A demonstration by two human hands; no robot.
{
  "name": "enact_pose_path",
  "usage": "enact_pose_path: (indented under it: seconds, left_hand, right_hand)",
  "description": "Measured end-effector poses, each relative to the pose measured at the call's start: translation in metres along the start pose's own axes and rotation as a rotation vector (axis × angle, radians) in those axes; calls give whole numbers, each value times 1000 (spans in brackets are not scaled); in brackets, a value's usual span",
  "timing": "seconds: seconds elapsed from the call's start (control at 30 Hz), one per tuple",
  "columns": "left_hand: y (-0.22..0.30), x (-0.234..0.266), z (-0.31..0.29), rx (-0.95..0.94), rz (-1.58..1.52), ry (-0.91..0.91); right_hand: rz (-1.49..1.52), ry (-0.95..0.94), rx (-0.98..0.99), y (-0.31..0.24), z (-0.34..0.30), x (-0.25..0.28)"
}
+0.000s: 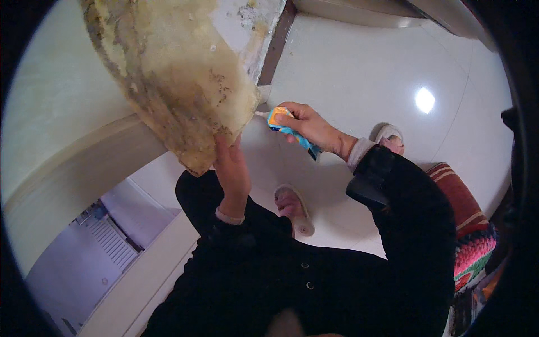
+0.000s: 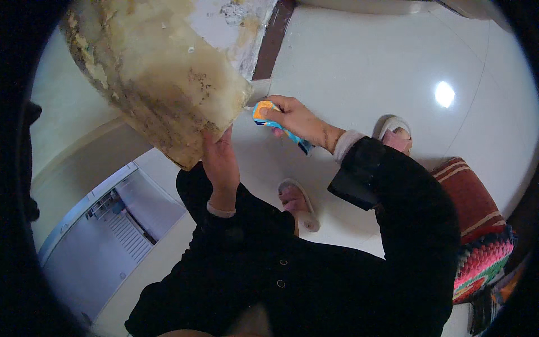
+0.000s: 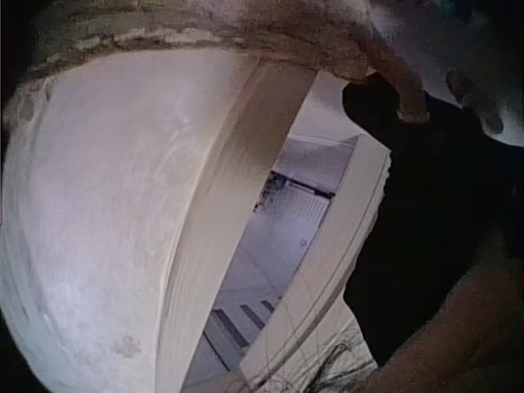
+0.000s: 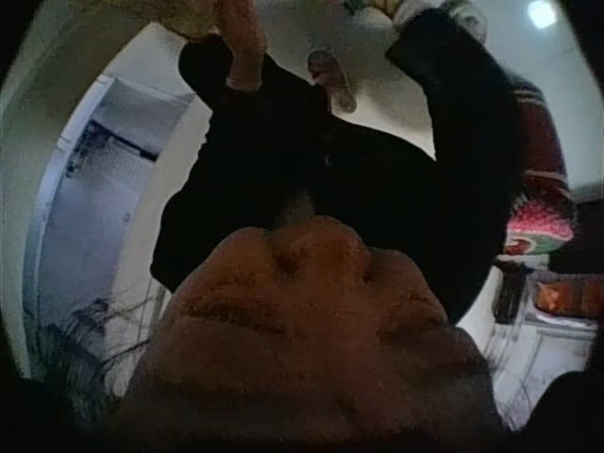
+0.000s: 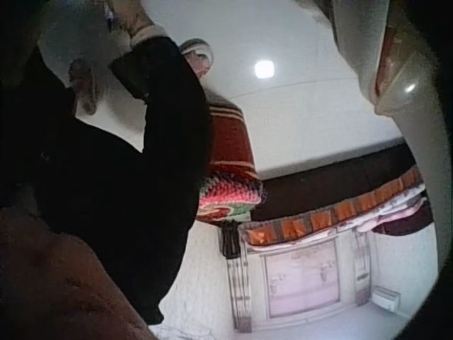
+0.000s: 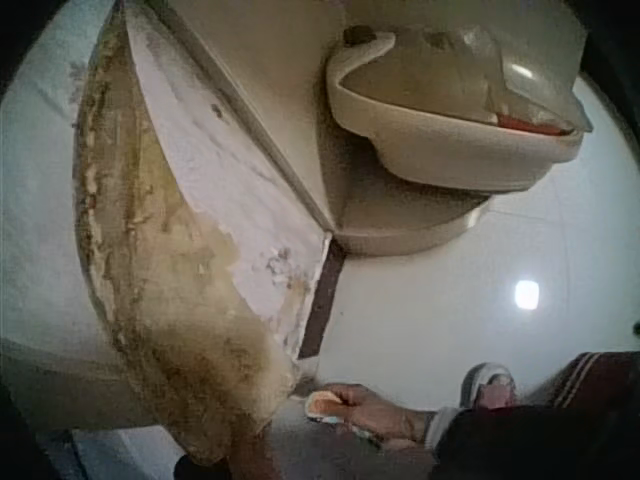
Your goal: The person scrapes a section of patterned wallpaper near a corner, then applies adhesive from a tube to the wall and the back of the lifted wallpaper. They press the wallpaper back into place and smooth it with a scraper.
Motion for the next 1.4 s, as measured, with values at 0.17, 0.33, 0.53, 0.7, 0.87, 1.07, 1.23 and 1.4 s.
enact_pose_path:
  seconds: [0.17,0.33,0.53,0.7,0.87,1.07,1.23,1.4]
  left_hand:
    - [12,-22,16,245,-1095,51]
    - [13,-32,16,320,-1399,119]
    - [9,-47,13,300,-1056,54]
    - [0,-48,18,326,-1041,121]
    - [-2,-50,21,372,-1183,116]
    - [-1,-54,21,409,-1203,97]
    - [2,-55,22,411,-1193,108]
    - [5,-55,21,391,-1203,98]
  right_hand:
    - [-11,71,30,5,-7,3]
    - [216,331,12,14,5,16]
    - [72,586,-45,39,22,30]
    - [-842,847,80,71,-5,69]
    - [-1133,723,-107,117,-20,95]
    - [-1104,798,458,23,-15,39]
    - [-916,755,499,-20,10,-2]
    - [-882,777,629,-29,10,-1]
Point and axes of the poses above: each hand's wrist, its own z-axis towards the middle knuckle, its own x-axis out of the back of the hand, y = z × x, the point moved 7 cm from there along z, towards the middle knuckle, and after that the axes turned 14 degrees about -z, right-handed, at the moved point
